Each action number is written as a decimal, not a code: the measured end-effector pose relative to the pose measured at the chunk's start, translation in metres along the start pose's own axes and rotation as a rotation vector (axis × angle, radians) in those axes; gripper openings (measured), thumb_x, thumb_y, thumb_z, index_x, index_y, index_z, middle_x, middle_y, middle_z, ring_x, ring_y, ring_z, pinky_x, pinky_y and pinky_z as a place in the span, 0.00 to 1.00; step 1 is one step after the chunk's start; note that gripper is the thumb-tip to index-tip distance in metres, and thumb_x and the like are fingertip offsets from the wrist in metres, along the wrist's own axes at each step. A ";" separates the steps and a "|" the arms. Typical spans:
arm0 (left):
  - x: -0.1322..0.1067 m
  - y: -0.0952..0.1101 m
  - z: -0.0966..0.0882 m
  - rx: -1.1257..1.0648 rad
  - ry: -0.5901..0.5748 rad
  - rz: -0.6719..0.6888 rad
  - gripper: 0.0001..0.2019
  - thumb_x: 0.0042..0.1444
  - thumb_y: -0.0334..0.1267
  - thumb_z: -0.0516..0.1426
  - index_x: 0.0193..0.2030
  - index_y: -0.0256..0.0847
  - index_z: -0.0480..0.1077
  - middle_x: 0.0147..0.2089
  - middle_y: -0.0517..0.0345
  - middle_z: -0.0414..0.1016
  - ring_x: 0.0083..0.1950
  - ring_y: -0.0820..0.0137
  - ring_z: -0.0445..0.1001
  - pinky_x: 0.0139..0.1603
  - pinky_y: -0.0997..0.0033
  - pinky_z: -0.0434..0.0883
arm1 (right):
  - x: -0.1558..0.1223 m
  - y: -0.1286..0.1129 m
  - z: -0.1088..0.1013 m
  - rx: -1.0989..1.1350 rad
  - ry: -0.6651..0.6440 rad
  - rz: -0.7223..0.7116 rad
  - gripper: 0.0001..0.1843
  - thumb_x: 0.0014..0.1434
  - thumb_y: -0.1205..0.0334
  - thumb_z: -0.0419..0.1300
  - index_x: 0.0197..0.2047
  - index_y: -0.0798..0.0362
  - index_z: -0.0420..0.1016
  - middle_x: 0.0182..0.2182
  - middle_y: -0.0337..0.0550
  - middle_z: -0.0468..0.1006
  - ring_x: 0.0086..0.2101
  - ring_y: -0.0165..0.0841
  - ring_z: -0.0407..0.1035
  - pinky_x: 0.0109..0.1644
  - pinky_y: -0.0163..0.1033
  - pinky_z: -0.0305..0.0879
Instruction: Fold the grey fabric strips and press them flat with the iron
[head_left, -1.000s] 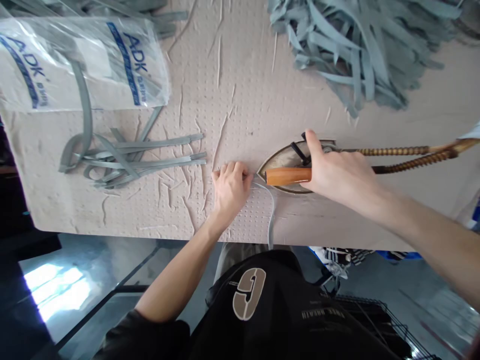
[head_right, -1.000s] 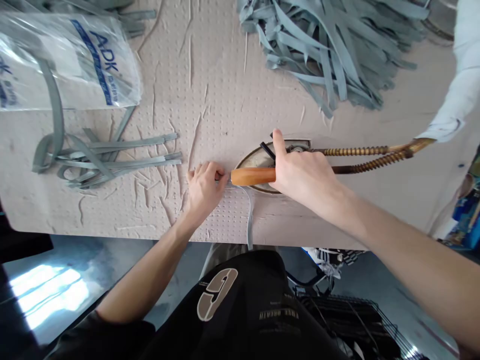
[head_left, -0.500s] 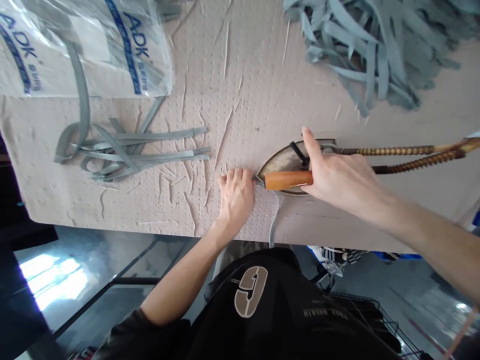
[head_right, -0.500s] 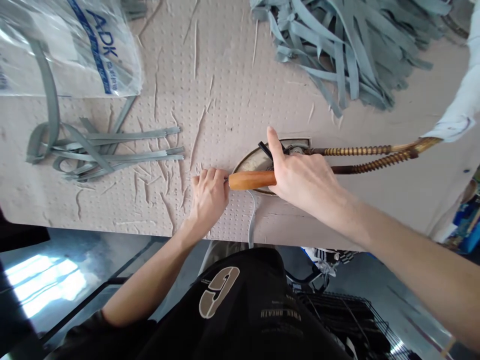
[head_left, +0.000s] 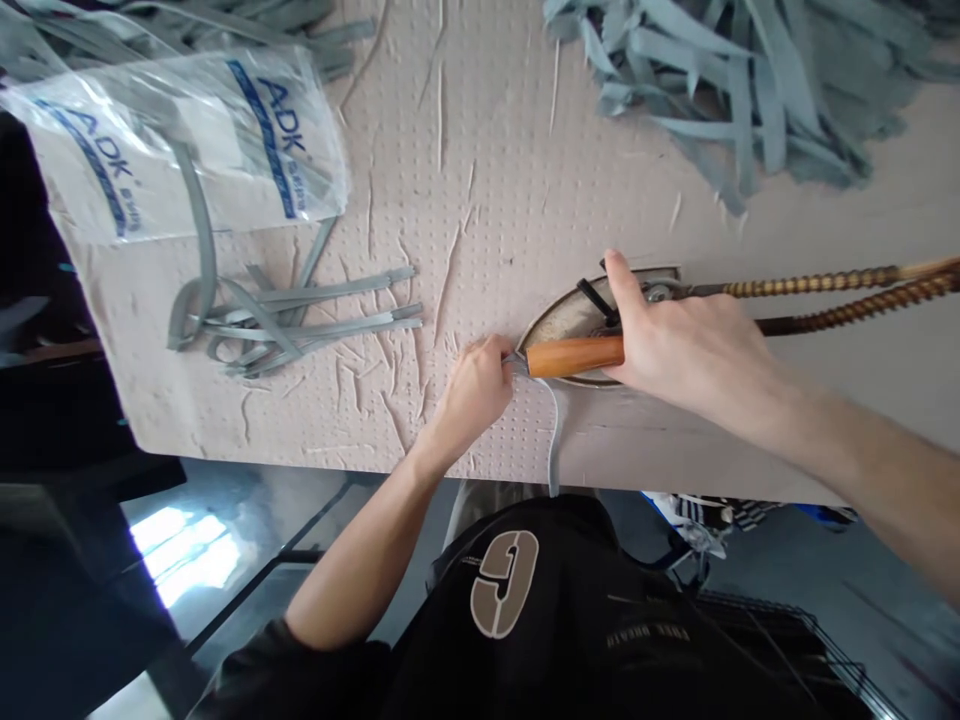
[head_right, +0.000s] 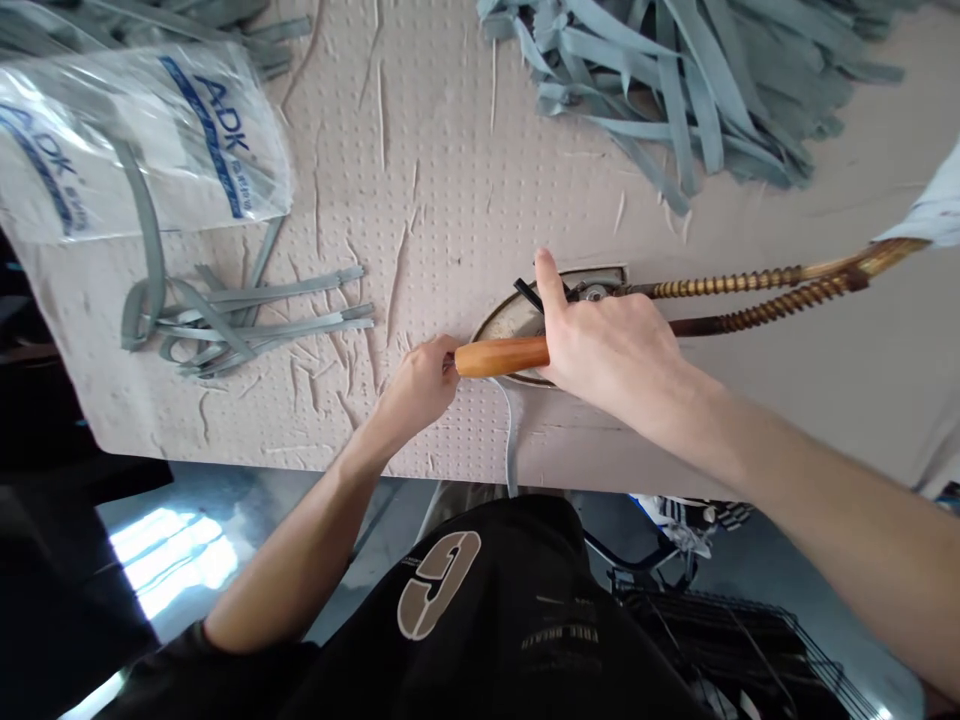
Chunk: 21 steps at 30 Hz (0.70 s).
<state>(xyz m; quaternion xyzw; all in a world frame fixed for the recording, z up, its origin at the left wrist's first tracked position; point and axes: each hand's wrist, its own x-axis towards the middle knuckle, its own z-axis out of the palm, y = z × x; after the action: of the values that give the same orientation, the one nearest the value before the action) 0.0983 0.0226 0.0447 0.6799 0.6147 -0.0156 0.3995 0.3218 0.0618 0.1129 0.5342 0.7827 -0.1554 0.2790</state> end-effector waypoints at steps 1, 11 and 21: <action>0.001 0.000 -0.003 -0.021 -0.023 -0.010 0.12 0.57 0.25 0.50 0.40 0.39 0.73 0.37 0.51 0.79 0.40 0.63 0.76 0.39 0.64 0.70 | 0.000 0.000 0.001 0.001 0.009 -0.004 0.56 0.63 0.41 0.53 0.78 0.68 0.33 0.25 0.56 0.80 0.25 0.47 0.72 0.33 0.45 0.61; 0.003 -0.004 -0.001 -0.205 0.003 -0.078 0.07 0.58 0.32 0.52 0.31 0.42 0.70 0.30 0.60 0.72 0.33 0.71 0.69 0.35 0.69 0.63 | 0.002 0.001 0.005 0.093 0.033 -0.012 0.58 0.62 0.39 0.56 0.78 0.66 0.32 0.33 0.59 0.83 0.33 0.49 0.75 0.40 0.46 0.62; -0.001 -0.002 0.003 -0.091 0.039 -0.094 0.07 0.58 0.29 0.53 0.36 0.42 0.71 0.36 0.55 0.78 0.37 0.68 0.73 0.39 0.66 0.67 | 0.003 0.003 0.013 0.135 0.068 -0.018 0.58 0.62 0.38 0.55 0.79 0.66 0.30 0.34 0.59 0.83 0.35 0.51 0.75 0.42 0.49 0.63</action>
<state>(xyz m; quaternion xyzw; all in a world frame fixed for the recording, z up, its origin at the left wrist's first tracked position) 0.0978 0.0198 0.0416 0.6317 0.6537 0.0067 0.4166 0.3271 0.0581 0.1007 0.5497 0.7843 -0.1920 0.2143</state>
